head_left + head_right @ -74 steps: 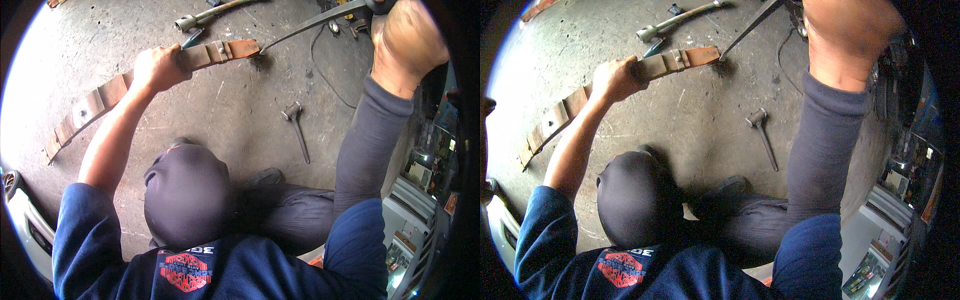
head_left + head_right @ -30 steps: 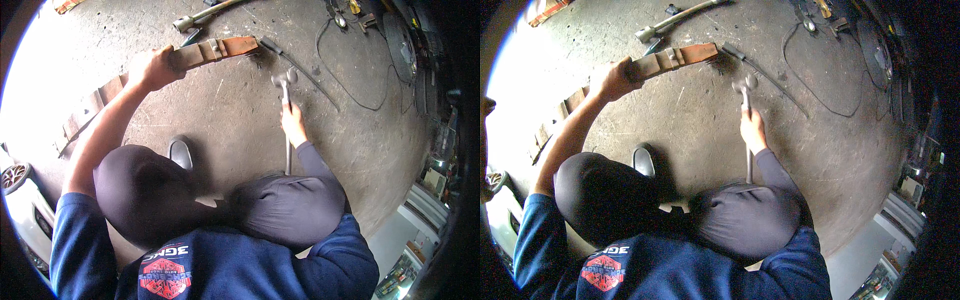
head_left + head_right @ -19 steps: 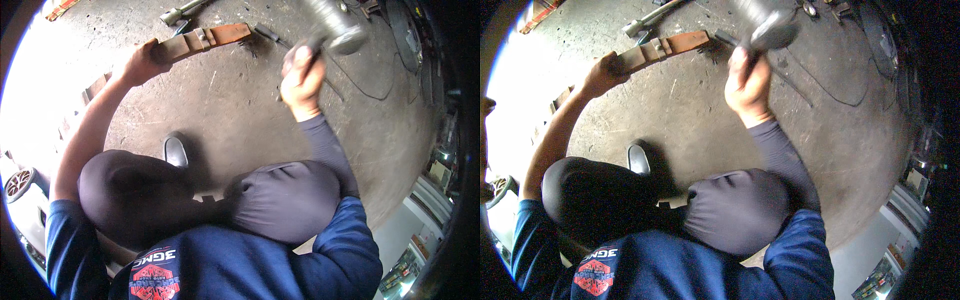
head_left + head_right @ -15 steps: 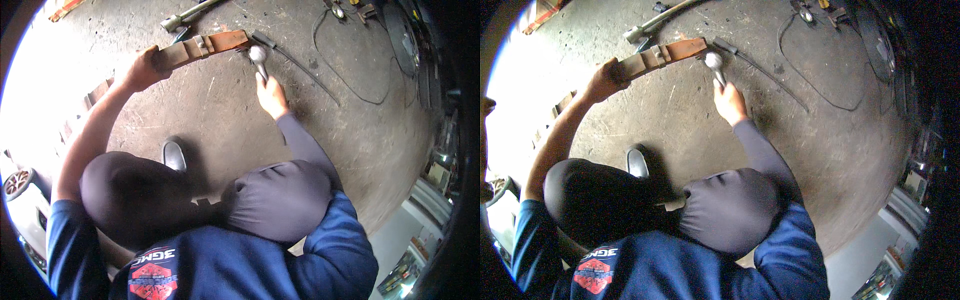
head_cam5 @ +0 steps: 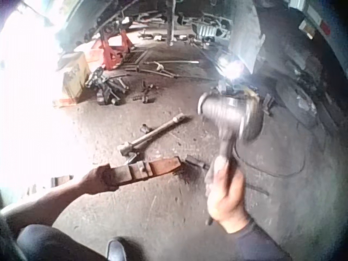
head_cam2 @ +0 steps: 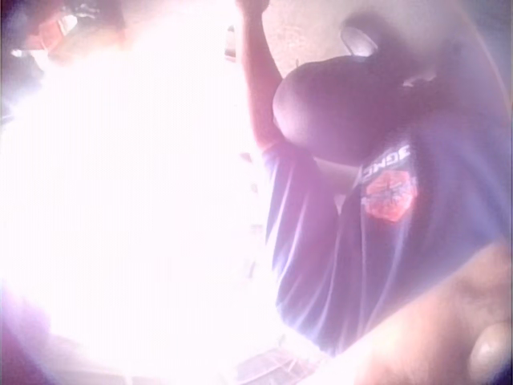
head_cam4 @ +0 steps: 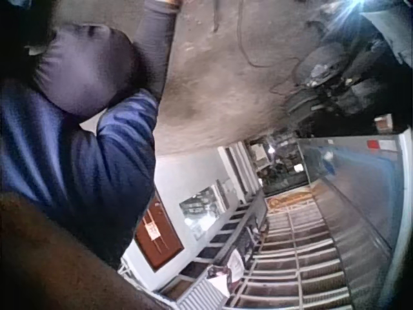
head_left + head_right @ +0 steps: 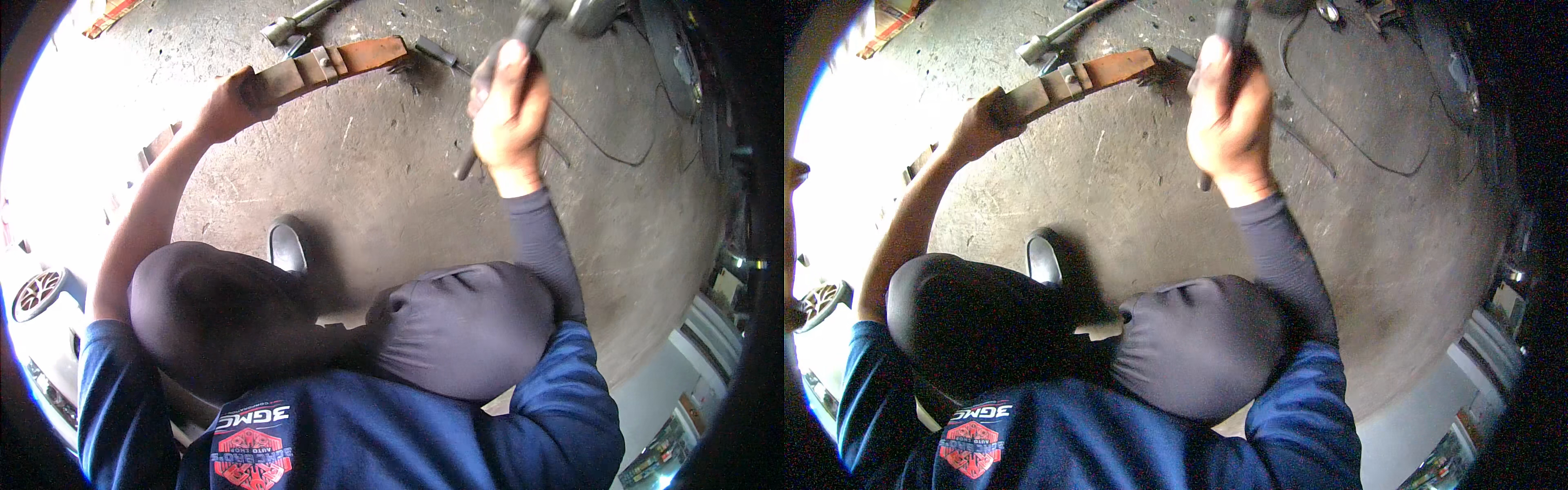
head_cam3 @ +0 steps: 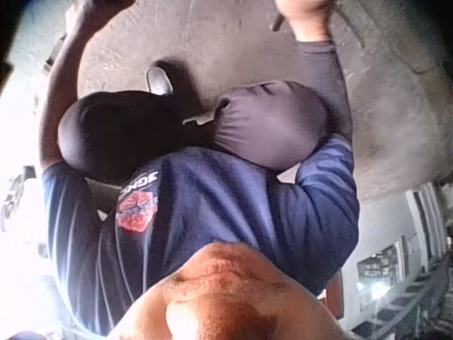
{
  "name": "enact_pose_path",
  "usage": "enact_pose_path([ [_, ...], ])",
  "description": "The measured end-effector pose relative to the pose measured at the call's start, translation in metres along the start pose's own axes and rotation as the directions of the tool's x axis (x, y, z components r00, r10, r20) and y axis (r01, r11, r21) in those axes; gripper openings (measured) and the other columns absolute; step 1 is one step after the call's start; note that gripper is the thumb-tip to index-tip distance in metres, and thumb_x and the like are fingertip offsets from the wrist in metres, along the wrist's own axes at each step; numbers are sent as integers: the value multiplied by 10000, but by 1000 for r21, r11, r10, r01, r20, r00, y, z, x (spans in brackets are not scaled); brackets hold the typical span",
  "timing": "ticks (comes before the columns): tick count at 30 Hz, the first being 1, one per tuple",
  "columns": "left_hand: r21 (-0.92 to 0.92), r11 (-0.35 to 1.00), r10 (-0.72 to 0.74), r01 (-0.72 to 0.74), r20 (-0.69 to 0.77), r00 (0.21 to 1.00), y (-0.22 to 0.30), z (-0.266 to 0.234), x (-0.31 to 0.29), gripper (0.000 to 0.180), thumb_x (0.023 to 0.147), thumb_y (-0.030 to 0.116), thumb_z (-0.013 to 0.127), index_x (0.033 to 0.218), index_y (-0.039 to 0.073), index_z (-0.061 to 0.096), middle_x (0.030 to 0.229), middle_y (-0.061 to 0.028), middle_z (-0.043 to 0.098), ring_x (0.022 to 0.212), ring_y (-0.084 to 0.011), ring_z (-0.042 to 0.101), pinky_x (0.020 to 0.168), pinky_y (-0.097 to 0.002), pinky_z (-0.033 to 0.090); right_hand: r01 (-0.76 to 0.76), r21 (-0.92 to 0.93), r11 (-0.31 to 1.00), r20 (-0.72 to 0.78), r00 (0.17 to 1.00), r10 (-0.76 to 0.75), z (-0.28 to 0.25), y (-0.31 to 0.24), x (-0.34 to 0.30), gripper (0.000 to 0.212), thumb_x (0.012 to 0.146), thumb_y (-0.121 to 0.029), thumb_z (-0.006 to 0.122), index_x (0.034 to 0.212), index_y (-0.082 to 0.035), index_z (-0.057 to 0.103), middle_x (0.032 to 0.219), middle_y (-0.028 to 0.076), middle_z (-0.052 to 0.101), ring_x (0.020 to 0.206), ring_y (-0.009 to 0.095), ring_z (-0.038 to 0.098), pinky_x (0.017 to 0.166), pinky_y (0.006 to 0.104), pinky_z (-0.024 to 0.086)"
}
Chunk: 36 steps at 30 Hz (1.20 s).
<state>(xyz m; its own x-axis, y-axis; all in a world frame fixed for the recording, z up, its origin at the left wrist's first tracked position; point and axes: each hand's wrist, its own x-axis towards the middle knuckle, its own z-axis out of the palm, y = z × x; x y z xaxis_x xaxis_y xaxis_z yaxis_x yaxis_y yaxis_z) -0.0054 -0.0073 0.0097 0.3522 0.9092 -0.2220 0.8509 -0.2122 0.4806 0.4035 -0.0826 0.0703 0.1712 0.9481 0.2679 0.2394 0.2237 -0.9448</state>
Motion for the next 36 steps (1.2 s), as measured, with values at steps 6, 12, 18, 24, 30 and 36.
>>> enact_pose_path([
  [6, -93, 995, 32, -44, -121, 992, -13, 10, 4, 484, 767, 296, 922, 1000, 56, 572, 868, -130, 657, 798, -226, 608, 770, -420, 534, -516, -748, 418, -25, 651, 758, 25, 91, -59, 651, 1057, -582, 498, 892, 30, 645, 904, 317, 694, 879, 458, 728, 711, 517, 518],
  [12, -46, 999, 25, -28, -67, 997, -11, 4, 8, 509, 744, 324, 915, 1024, 19, 619, 883, -172, 701, 820, -275, 686, 775, -433, 567, -517, -460, 722, 54, 795, 604, -25, 52, -33, 617, 1083, -582, 488, 867, -11, 583, 673, 94, 530, 627, 186, 547, 599, 424, 458],
  [18, -14, 1000, 10, -10, -33, 999, 0, 3, 2, 537, 740, 344, 900, 1069, 10, 638, 942, -183, 735, 871, -307, 726, 796, -426, 580, -93, -29, 995, 87, 992, 95, -16, -18, 31, 565, 1097, -595, 444, 759, -144, 484, 584, -75, 437, 451, 24, 406, 415, 220, 320],
  [24, -85, 996, -2, -1, -36, 999, -7, 4, 3, 465, 787, 296, 902, 1027, 55, 586, 894, -110, 680, 829, -193, 624, 774, -399, 538, -432, -427, 794, 59, 863, 501, 46, 70, -32, 658, 1084, -548, 489, 765, 23, 563, 637, 182, 573, 597, 281, 576, 583, 469, 436],
  [30, -72, 997, -13, 11, -22, 1000, -11, 8, 4, 567, 742, 362, 925, 1067, 30, 599, 948, -171, 703, 892, -297, 701, 812, -443, 566, -532, -657, 535, 70, 662, 746, 0, 131, -127, 671, 1028, -608, 551, 873, 36, 659, 749, 293, 660, 763, 427, 713, 681, 515, 506],
  [36, 9, 1000, -6, 6, -35, 999, -6, 5, 3, 525, 754, 335, 914, 1041, 36, 591, 911, -168, 695, 850, -293, 683, 792, -442, 556, -213, -769, 603, 150, 856, 494, -16, 109, -111, 600, 998, -584, 609, 1037, 8, 695, 900, 302, 718, 873, 495, 716, 763, 556, 554],
])
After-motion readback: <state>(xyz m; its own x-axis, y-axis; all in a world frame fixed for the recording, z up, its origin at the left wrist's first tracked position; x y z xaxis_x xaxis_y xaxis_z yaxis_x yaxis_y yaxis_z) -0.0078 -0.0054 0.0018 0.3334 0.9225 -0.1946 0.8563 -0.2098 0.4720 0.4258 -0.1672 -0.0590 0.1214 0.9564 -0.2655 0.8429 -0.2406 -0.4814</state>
